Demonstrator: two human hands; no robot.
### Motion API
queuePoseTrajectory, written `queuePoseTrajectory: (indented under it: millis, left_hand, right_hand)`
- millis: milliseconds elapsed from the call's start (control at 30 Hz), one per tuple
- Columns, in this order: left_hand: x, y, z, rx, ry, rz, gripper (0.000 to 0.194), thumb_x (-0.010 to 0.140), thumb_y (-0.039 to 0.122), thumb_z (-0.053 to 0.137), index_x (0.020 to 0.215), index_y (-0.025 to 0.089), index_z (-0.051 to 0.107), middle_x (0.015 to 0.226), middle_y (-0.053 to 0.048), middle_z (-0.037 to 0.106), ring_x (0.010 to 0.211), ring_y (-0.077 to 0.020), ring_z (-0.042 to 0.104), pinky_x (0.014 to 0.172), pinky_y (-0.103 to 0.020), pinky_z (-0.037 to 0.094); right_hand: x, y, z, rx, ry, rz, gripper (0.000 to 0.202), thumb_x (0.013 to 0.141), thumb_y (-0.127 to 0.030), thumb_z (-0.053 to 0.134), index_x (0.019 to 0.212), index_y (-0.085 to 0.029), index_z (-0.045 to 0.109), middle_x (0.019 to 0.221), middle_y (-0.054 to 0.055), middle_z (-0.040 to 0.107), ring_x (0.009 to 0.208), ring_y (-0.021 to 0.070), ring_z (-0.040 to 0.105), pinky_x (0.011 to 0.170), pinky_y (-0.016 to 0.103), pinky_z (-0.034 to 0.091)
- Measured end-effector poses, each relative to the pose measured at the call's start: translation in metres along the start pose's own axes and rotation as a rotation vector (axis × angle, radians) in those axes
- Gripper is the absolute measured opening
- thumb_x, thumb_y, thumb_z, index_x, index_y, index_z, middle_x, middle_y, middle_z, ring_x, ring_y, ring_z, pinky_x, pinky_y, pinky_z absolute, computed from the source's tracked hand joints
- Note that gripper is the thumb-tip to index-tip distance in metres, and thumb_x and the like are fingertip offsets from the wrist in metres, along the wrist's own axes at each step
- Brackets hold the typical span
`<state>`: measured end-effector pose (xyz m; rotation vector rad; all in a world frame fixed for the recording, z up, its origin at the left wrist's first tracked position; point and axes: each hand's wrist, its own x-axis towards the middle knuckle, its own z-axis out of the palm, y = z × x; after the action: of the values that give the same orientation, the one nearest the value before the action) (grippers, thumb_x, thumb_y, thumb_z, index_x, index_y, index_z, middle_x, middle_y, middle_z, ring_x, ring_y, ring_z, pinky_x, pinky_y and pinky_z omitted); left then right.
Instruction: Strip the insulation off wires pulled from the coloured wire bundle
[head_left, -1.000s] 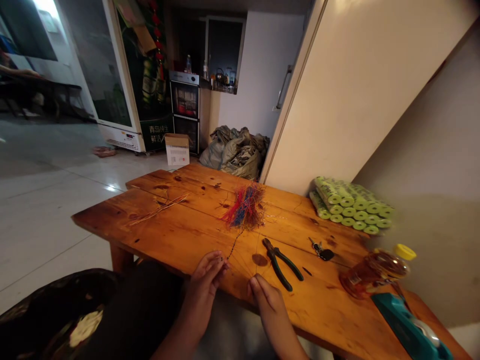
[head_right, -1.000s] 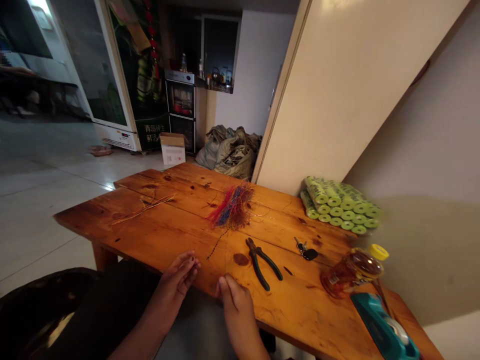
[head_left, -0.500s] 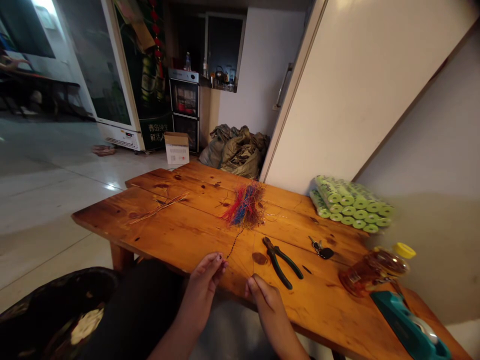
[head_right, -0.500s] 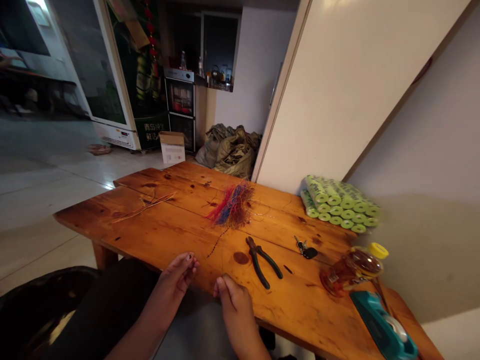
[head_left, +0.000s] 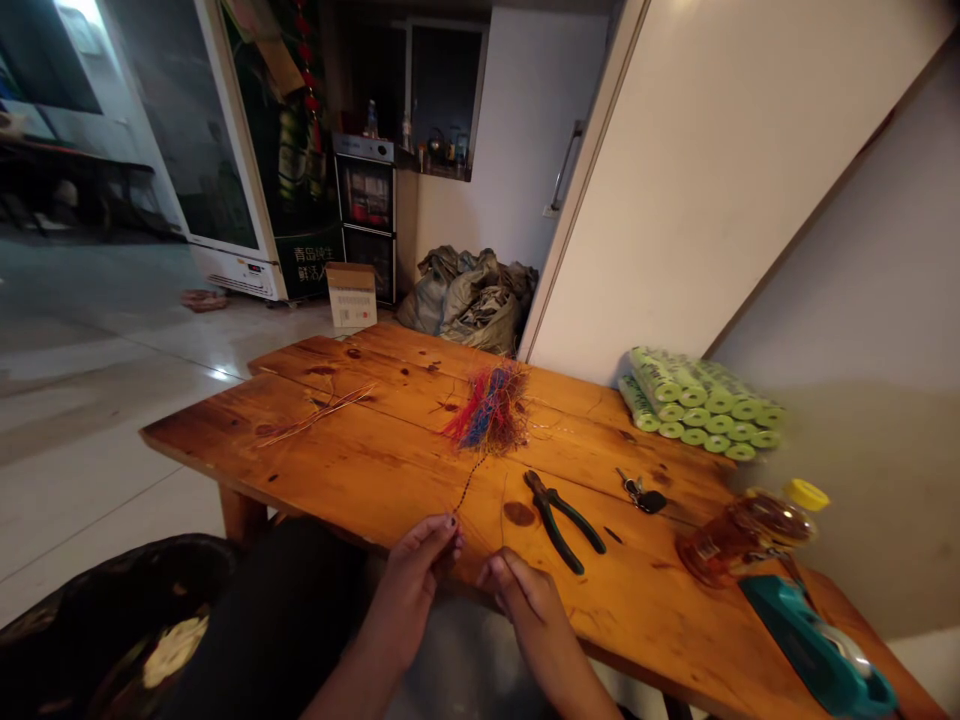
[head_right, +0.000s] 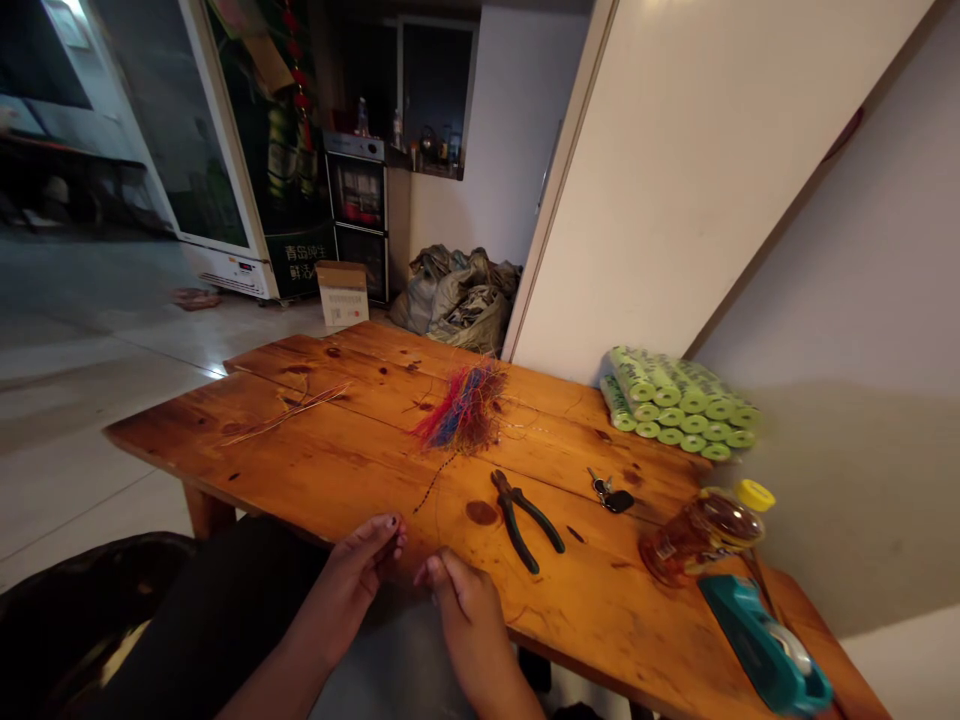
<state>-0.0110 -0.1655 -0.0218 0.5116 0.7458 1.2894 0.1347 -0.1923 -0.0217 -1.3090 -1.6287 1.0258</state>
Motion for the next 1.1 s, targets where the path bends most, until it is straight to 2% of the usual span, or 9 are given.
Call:
queuePoseTrajectory:
  millis: [300,567,833,1100]
  left_hand:
    - [0.0012,0.0005,0.0027,-0.11,0.0,-0.089,0.021,0.059,0.022,0.077,0.077,0.013,0.069,0.068,0.0,0.063,0.062,-0.008,0.059,0.063,-0.017,0.05]
    - [0.003,0.0005,-0.0008,-0.085,0.003,0.015,0.017,0.06,0.024,0.076,0.071,0.014,0.068,0.073,0.0,0.065,0.068,-0.0089,0.06,0.068,-0.017,0.049]
    - [0.0027,0.0054,-0.0015,-0.124,0.079,0.096,0.013,0.059,0.023,0.076,0.067,0.017,0.067,0.072,0.001,0.063,0.069,-0.0089,0.058,0.07,-0.018,0.049]
    - [0.0036,0.007,-0.0016,-0.12,0.047,0.066,0.011,0.062,0.022,0.074,0.068,0.017,0.067,0.074,0.001,0.064,0.071,-0.0086,0.059,0.071,-0.018,0.048]
  right_hand:
    - [0.0012,0.0001,-0.0009,-0.046,-0.01,-0.03,0.04,0.09,-0.045,0.033,0.071,-0.018,0.056,0.066,0.001,0.054,0.061,0.0129,0.048,0.06,0.023,0.038]
    - [0.0006,-0.0053,-0.0014,0.049,-0.053,0.047,0.044,0.089,-0.05,0.032,0.073,-0.017,0.056,0.051,-0.005,0.037,0.05,0.011,0.039,0.052,0.023,0.032]
    - [0.0027,0.0003,0.0032,0.147,-0.057,0.103,0.048,0.087,-0.056,0.031,0.07,-0.017,0.053,0.049,-0.006,0.035,0.047,0.0105,0.034,0.05,0.023,0.029]
    - [0.0038,-0.0017,0.0013,0.116,-0.034,0.11,0.049,0.085,-0.058,0.033,0.067,-0.018,0.055,0.052,-0.004,0.035,0.049,0.0107,0.034,0.048,0.023,0.028]
